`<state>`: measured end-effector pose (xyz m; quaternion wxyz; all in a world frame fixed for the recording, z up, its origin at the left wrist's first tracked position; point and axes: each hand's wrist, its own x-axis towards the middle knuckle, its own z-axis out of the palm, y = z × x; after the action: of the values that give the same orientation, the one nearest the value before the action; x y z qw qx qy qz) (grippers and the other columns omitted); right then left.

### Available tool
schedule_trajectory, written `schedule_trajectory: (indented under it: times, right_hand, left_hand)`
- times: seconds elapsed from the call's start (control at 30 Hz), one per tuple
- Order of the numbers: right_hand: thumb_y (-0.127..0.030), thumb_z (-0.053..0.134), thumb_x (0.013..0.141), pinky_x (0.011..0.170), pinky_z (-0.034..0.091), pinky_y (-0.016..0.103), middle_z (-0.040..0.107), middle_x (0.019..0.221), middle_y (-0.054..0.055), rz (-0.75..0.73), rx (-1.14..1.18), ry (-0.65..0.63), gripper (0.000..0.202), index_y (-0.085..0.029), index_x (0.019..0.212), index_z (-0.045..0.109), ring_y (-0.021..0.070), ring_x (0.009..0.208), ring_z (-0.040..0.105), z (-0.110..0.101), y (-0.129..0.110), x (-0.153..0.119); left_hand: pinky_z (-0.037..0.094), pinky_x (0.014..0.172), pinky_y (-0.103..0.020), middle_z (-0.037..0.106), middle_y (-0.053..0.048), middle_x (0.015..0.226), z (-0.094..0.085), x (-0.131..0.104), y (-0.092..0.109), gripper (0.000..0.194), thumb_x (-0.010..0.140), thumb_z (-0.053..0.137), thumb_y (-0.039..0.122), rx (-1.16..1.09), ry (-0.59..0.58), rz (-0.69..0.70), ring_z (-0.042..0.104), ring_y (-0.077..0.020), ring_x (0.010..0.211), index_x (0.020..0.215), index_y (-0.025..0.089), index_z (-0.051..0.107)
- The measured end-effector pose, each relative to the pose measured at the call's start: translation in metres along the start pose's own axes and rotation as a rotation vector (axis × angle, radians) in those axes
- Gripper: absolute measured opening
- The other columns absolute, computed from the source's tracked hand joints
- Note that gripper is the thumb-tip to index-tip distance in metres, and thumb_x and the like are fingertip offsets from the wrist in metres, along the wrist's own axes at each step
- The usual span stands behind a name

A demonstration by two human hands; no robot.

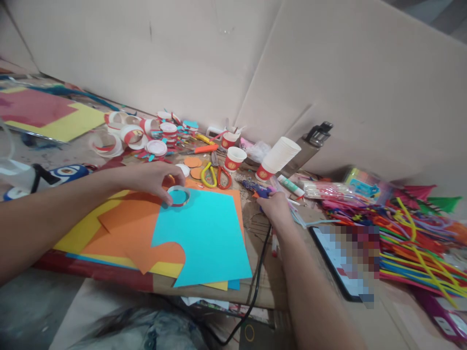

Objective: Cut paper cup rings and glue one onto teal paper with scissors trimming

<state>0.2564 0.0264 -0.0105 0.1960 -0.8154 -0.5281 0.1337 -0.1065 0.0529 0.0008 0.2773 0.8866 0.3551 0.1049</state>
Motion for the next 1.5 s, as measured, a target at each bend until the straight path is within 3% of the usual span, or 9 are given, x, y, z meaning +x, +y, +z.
schedule_trajectory:
  times: [0.17,0.3,0.5,0.7,0.9,1.03,1.17,1.37,1.5]
  right_hand:
    - [-0.024,0.069,0.062,0.044,0.032,0.024,0.052,0.046,-0.003,0.038,0.000,0.022,0.011,-0.015,0.068,0.066,0.0134,0.045,0.050,-0.004,0.000,0.004]
    - [-0.015,0.069,0.059,0.036,0.029,0.020,0.047,0.040,-0.005,0.086,0.255,0.026,0.010,-0.017,0.055,0.060,0.0097,0.038,0.044,-0.008,-0.001,0.004]
    - [-0.010,0.059,0.067,0.048,0.054,0.021,0.053,0.054,-0.005,0.080,0.580,0.060,0.012,-0.019,0.063,0.052,0.0083,0.046,0.054,-0.009,-0.010,-0.001]
    - [-0.005,0.061,0.064,0.046,0.054,0.019,0.063,0.070,0.000,0.022,0.798,-0.001,0.017,-0.017,0.076,0.057,0.0079,0.051,0.057,-0.015,-0.021,-0.015]
    - [-0.017,0.069,0.063,0.045,0.046,0.018,0.066,0.080,0.001,-0.199,0.878,-0.103,0.027,-0.017,0.087,0.058,0.0083,0.056,0.057,-0.025,-0.024,-0.028]
    - [-0.028,0.072,0.070,0.049,0.044,0.021,0.063,0.069,-0.002,-0.363,0.796,-0.237,0.028,-0.019,0.090,0.055,0.0093,0.053,0.053,-0.026,-0.030,-0.045]
    - [-0.035,0.070,0.074,0.053,0.045,0.025,0.062,0.069,-0.001,-0.429,0.613,-0.311,0.034,-0.019,0.099,0.053,0.0123,0.056,0.055,-0.022,-0.039,-0.065]
    - [-0.038,0.063,0.080,0.062,0.049,0.031,0.066,0.083,0.006,-0.598,0.398,-0.284,0.026,-0.019,0.096,0.057,0.0190,0.072,0.061,-0.006,-0.050,-0.086]
    - [-0.032,0.058,0.086,0.081,0.050,0.038,0.067,0.106,0.011,-0.756,0.256,-0.258,0.030,-0.017,0.112,0.058,0.0252,0.095,0.063,0.004,-0.058,-0.093]
  left_hand:
    - [0.044,0.074,-0.023,0.069,-0.001,0.098,0.001,0.000,-0.002,0.049,0.061,0.080,0.047,-0.012,0.007,0.017,0.064,-0.0164,0.087,0.098,0.019,0.063]
    - [0.044,0.074,-0.023,0.069,-0.001,0.099,0.001,0.000,-0.004,0.048,0.062,0.079,0.047,0.004,0.015,0.028,0.064,-0.0165,0.088,0.098,0.019,0.064]
    - [0.043,0.071,-0.022,0.069,-0.001,0.098,0.000,0.000,0.000,0.048,0.062,0.078,0.049,0.030,0.004,0.011,0.064,-0.0168,0.087,0.097,0.019,0.064]
    - [0.044,0.074,-0.023,0.069,-0.001,0.099,0.000,0.000,-0.001,0.047,0.062,0.079,0.049,0.010,0.010,0.023,0.064,-0.0166,0.088,0.096,0.020,0.063]
    - [0.044,0.075,-0.023,0.069,-0.002,0.101,0.001,0.000,-0.001,0.049,0.062,0.079,0.050,0.016,0.006,0.006,0.064,-0.0173,0.090,0.097,0.020,0.064]
    - [0.044,0.077,-0.024,0.069,-0.002,0.102,0.001,0.000,-0.001,0.049,0.061,0.079,0.049,0.006,0.013,0.000,0.064,-0.0174,0.091,0.097,0.019,0.064]
    - [0.045,0.076,-0.024,0.069,-0.002,0.099,0.000,-0.001,0.002,0.047,0.062,0.079,0.046,-0.026,0.013,0.002,0.064,-0.0170,0.090,0.096,0.019,0.062]
    - [0.046,0.079,-0.025,0.068,-0.003,0.104,0.002,-0.002,0.002,0.048,0.063,0.080,0.042,-0.061,0.026,0.007,0.064,-0.0176,0.096,0.099,0.019,0.058]
    - [0.047,0.081,-0.025,0.066,-0.005,0.107,0.005,-0.002,-0.001,0.053,0.062,0.081,0.040,-0.090,0.048,0.001,0.063,-0.0179,0.099,0.102,0.018,0.054]
